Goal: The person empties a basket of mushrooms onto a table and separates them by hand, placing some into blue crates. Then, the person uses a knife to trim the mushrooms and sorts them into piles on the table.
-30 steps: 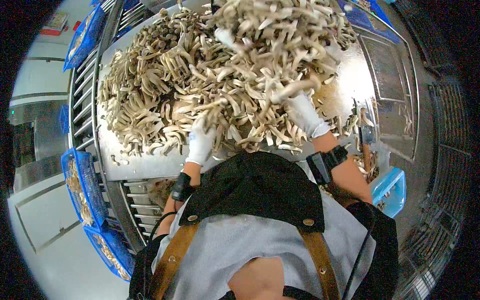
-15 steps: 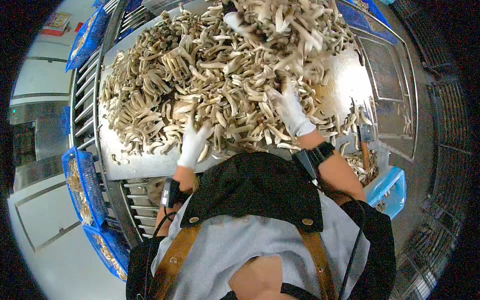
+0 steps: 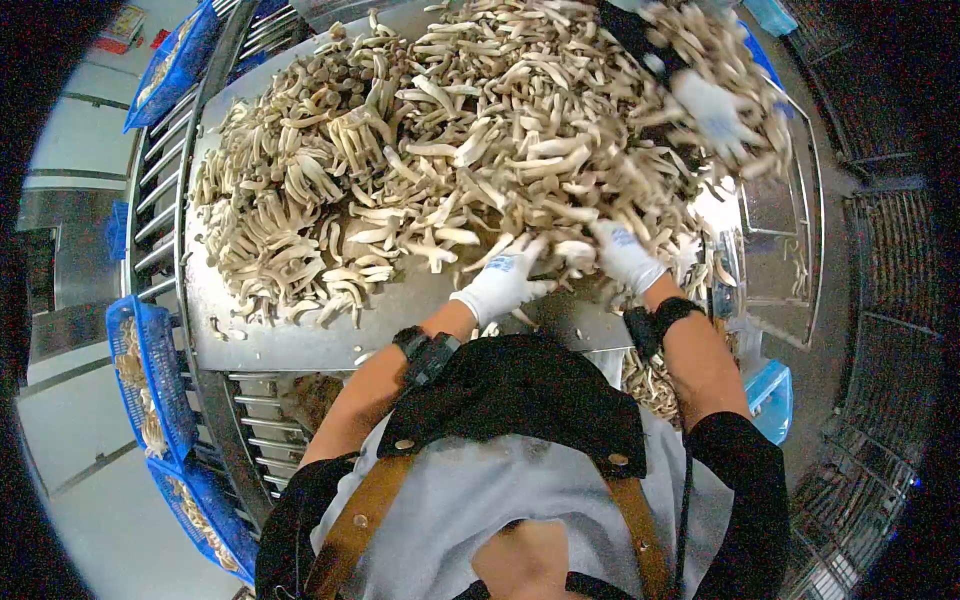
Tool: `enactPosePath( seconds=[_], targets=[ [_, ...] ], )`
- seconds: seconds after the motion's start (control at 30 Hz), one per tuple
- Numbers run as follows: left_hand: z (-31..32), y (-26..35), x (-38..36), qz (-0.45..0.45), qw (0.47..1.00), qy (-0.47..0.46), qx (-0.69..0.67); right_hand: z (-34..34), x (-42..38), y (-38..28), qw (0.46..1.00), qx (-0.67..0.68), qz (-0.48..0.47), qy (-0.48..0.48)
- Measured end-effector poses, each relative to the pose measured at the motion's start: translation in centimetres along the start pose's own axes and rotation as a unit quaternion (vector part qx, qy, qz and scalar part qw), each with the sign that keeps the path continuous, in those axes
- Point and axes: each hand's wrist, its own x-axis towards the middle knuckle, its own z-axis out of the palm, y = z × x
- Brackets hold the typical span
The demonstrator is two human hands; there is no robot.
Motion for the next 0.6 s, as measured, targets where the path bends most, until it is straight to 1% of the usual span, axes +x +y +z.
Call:
enactPosePath(
  seconds=[0.03,0.07,0.1,0.13,0.17,0.2,0.23,0.27,0.3,0.33,0.37,0.4,0.43,0.47,0.5,0.53,0.57,0.6],
  targets=[
    [-1.4,0.6,0.8,-0.022,0.998,-0.038,-0.054,-2.2,-0.1,0.6,0.996,-0.073,-0.023,0.051],
    [-3.6,1.4,1.9,-0.044,0.99,-0.077,-0.107,-3.7,0.8,2.4,0.997,-0.067,0.045,0.006],
    [-5.1,1.6,2.7,-0.079,0.989,-0.024,-0.125,-4.9,0.3,4.5,0.994,-0.095,0.055,0.014],
    [-6.1,0.1,3.5,-0.067,0.994,0.05,-0.074,-5.6,-0.2,4.8,0.989,-0.126,0.033,0.069],
    [-7.6,-1.3,4.6,-0.103,0.989,0.088,-0.065,-6.3,-0.6,5.0,0.98,-0.157,0.014,0.125],
    [-7.9,-3.9,6.1,-0.111,0.984,0.14,0.003,-7.5,-0.9,2.6,0.954,-0.193,-0.038,0.226],
    [-9.1,-5.1,7.7,-0.105,0.977,0.184,0.028,-8.8,0.5,0.3,0.977,-0.004,0.119,0.174],
    [-9.4,-7.3,9.6,-0.073,0.975,0.183,0.103,-9.8,2.0,-3.6,0.965,0.1,0.115,0.212],
    [-9.6,-8.3,10.9,-0.101,0.979,0.113,0.135,-10.3,3.1,-6.2,0.962,0.068,0.028,0.264],
    [-9.6,-8.8,12.2,-0.127,0.977,0.044,0.167,-8.7,5.5,-5.6,0.949,0.02,-0.026,0.313],
    [-8.6,-9.2,12.7,-0.111,0.964,0.047,0.237,-8.9,7.4,-7.2,0.961,0.041,-0.003,0.275],
    [-8.0,-9.5,13.6,-0.133,0.955,0.024,0.263,-7.6,9.9,-6.6,0.956,0.025,-0.045,0.288],
    [-7.7,-9.7,14.3,-0.149,0.961,-0.011,0.234,-7.1,11.5,-7.3,0.985,-0.032,0.053,0.161],
    [-7.5,-9.8,14.8,-0.164,0.964,-0.048,0.204,-6.6,13.1,-8.0,0.985,-0.111,0.128,0.016],
    [-7.4,-10.8,14.8,-0.175,0.97,-0.087,0.142,-7.1,12.9,-9.3,0.987,-0.099,0.121,0.022],
    [-8.4,-9.9,14.1,-0.182,0.982,-0.043,0.012,-2.8,13.1,-5.8,0.973,-0.123,-0.005,0.197],
    [-9.8,-8.8,13.3,-0.222,0.947,-0.033,-0.23,-3.5,11.9,-5.3,0.967,-0.107,-0.081,0.218],
    [-8.1,-10.8,12.2,-0.22,0.894,0.054,-0.387,-4.4,11.0,-5.7,0.955,-0.088,-0.156,0.237]
  ],
)
